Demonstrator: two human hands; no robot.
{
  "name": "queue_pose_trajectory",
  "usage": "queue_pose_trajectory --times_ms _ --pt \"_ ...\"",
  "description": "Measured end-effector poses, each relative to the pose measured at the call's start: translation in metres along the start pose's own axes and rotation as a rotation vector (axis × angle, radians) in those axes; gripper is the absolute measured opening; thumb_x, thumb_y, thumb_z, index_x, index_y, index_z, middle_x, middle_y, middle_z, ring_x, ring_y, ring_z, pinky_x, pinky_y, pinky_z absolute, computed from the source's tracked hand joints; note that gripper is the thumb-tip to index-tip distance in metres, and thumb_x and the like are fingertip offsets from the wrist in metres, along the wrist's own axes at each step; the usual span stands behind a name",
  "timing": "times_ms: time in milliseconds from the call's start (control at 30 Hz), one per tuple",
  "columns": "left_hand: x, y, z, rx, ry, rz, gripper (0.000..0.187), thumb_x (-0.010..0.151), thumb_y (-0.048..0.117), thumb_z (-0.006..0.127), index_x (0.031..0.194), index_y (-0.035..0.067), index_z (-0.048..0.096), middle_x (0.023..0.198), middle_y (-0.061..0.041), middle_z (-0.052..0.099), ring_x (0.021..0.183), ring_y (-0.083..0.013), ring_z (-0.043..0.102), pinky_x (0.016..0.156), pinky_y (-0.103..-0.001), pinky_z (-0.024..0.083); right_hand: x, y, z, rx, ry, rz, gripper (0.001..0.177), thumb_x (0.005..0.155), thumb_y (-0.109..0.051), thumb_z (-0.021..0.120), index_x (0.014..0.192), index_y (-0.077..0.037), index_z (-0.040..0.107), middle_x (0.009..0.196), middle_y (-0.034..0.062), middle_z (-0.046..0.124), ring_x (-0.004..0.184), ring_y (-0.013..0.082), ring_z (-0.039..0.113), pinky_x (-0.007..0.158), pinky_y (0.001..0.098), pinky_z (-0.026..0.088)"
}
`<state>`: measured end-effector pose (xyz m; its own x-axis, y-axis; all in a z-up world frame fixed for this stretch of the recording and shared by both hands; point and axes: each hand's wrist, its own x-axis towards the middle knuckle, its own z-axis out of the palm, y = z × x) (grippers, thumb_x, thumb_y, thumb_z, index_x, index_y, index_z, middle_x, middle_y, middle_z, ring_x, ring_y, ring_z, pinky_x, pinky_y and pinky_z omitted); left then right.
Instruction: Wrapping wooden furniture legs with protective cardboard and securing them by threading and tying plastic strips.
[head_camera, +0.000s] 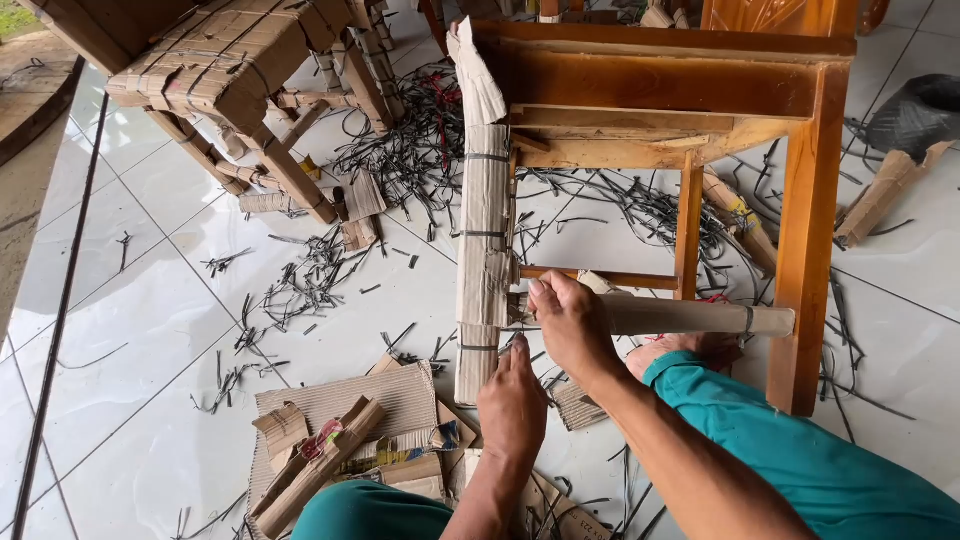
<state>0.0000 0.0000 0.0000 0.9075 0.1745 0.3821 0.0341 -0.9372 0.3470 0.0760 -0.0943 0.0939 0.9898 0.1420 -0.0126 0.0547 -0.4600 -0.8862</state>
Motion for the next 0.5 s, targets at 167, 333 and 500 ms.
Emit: queue_pose_trajectory --times_ms 167,333,500 --pt "0.007 -0.011 0.020 0.084 -0.132 -0.015 0.036 0.083 -0.003 0.060 0.119 -0.003 0.062 0.086 -0.017 0.071 0.057 -0.0296 0.071 0.047 -0.041 0.060 0.030 0.009 0.020 0.109 -0.009 0.034 0.036 0.105 -0.027 0.052 0.074 -0.012 0.061 0.060 0.0011 0.053 0.057 0.0162 0.049 0.056 0.0312 0.043" --pt "0.009 -0.017 0.024 0.060 -0.133 0.010 0.041 0.081 0.001 0.066 0.122 0.001 0.064 0.091 -0.014 0.071 0.070 -0.0385 0.076 0.056 -0.048 0.062 0.020 0.000 0.019 0.324 0.015 0.034 0.034 0.104 -0.022 0.053 0.074 -0.011 0.065 0.053 -0.0011 0.050 0.051 0.0121 0.044 0.048 0.0240 0.035" --pt "-0.002 -0.008 -0.010 -0.041 -0.056 0.005 0.034 0.091 0.006 0.059 0.124 0.011 0.065 0.084 -0.010 0.073 0.072 -0.0367 0.076 0.060 -0.048 0.061 -0.030 0.036 0.013 0.450 -0.095 -0.030 0.031 0.105 -0.026 0.054 0.085 -0.008 0.068 0.060 0.0009 0.048 0.052 0.0110 0.047 0.049 0.0237 0.039"
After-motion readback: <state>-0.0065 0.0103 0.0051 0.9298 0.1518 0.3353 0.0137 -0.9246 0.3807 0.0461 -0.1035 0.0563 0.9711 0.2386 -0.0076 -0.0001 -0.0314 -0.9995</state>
